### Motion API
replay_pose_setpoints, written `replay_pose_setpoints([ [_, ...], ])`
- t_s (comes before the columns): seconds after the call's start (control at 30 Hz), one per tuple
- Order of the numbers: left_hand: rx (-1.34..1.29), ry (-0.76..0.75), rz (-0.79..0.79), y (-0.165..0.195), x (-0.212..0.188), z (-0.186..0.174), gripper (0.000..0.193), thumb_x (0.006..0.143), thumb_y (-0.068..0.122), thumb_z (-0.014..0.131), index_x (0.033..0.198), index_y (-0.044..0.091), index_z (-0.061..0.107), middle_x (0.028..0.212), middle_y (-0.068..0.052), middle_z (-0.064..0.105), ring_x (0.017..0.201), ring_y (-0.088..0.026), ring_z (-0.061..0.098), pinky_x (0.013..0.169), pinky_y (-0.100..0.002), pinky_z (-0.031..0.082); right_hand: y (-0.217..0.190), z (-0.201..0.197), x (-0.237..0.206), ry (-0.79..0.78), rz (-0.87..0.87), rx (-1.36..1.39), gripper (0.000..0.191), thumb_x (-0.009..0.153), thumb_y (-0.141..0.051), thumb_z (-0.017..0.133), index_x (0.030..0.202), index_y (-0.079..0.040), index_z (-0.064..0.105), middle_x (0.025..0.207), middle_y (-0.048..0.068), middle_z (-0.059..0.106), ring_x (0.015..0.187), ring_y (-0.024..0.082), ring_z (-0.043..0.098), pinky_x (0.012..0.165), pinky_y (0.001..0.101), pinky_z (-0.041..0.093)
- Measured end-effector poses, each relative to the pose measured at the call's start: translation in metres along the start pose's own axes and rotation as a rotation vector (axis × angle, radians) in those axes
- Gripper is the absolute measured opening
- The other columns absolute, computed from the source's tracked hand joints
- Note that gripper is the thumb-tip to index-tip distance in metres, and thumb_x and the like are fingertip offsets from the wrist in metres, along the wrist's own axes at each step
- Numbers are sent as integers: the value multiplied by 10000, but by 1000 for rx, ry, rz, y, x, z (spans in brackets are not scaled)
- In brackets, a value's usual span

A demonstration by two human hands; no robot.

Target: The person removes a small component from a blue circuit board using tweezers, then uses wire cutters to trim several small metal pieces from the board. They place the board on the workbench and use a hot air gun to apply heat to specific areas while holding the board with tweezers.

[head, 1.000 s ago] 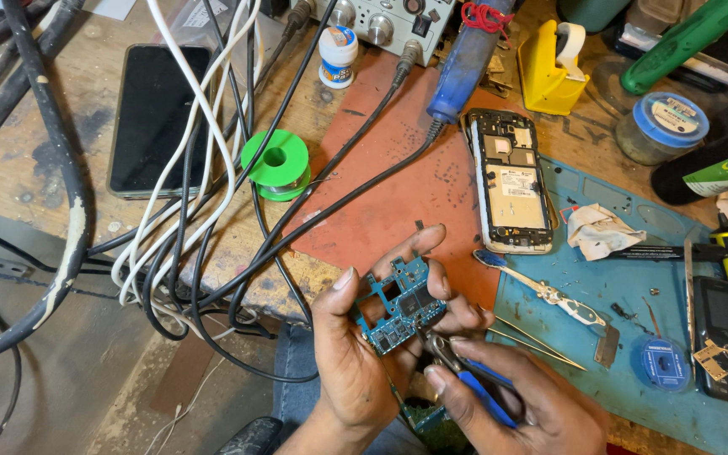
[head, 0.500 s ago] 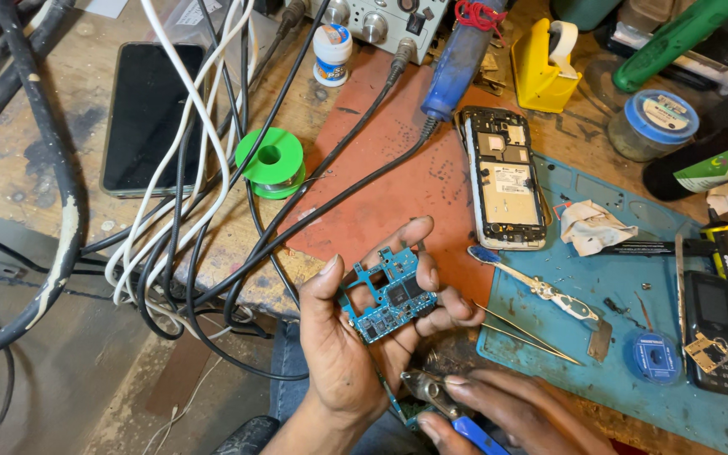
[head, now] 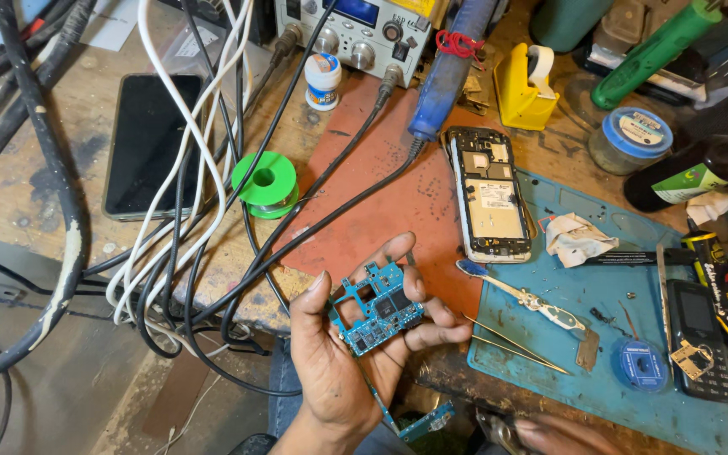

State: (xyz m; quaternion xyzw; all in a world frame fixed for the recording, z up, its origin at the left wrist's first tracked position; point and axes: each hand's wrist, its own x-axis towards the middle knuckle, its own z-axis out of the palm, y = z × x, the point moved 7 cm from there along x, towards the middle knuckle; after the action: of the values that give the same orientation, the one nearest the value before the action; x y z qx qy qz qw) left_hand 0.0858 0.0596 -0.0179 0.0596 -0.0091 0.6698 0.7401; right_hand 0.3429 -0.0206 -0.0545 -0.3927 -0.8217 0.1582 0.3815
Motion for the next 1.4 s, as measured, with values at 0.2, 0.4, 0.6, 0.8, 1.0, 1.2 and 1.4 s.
replay_pose_setpoints([
  [0.2, 20, -1, 19, 0, 0, 3, 761, 1062, 544, 299, 1502, -62, 433, 1088, -169, 625, 981, -343, 702, 930, -583, 587, 60, 7, -70, -180, 104, 100, 468, 791, -278, 867, 1207, -135, 708, 1177, 112, 737, 1174, 243, 729, 1005, 422, 566],
  [0.4, -15, -19, 5, 3, 1, 6, 761, 1069, 537, 322, 1528, -62, 424, 1111, -176, 619, 1005, -362, 690, 957, -595, 578, 80, 12, -111, -367, 237, 150, 463, 795, -339, 857, 1202, -143, 755, 1179, 117, 747, 1184, 256, 728, 1030, 451, 536],
  [0.6, -64, 2, -3, 13, -1, -3, 814, 1048, 589, 352, 1558, -44, 388, 1128, -198, 613, 1003, -386, 661, 952, -580, 581, 46, 16, -108, -279, 683, -96, 460, 826, -420, 860, 1181, -133, 802, 1151, 124, 762, 1181, 274, 718, 1059, 473, 527],
  [0.8, -39, -20, 120, 55, -2, 18, 827, 1054, 525, 376, 1627, -71, 343, 1204, -247, 606, 1063, -422, 641, 923, -537, 584, 45, 18, -88, -217, 848, 119, 504, 932, -368, 575, 1301, -56, 719, 1055, 144, 786, 1065, 270, 753, 979, 447, 580],
  [1.0, 277, 33, 382, 101, -13, 20, 772, 1045, 525, 442, 1572, -38, 387, 1220, -221, 594, 1245, -433, 606, 1050, -512, 529, 76, 62, -135, -341, 929, 558, 518, 950, -241, 616, 1395, 23, 576, 1067, 197, 748, 969, 269, 736, 908, 456, 645],
  [1.2, 780, -48, 575, 106, -17, 23, 697, 1054, 459, 685, 1494, -17, 430, 1338, -216, 580, 1317, -377, 559, 1161, -493, 477, 81, 82, -150, -135, 574, 638, 416, 980, -172, 704, 1310, 49, 581, 1055, 203, 747, 840, 222, 727, 833, 425, 654],
  [1.4, 1030, -46, 504, 119, -21, 33, 643, 962, 124, 816, 1466, -68, 467, 1442, -266, 569, 1332, -289, 607, 1154, -419, 538, 68, 92, -117, -532, 326, 633, 478, 1046, -211, 700, 1380, 85, 527, 1142, 240, 726, 968, 278, 760, 909, 447, 582],
])
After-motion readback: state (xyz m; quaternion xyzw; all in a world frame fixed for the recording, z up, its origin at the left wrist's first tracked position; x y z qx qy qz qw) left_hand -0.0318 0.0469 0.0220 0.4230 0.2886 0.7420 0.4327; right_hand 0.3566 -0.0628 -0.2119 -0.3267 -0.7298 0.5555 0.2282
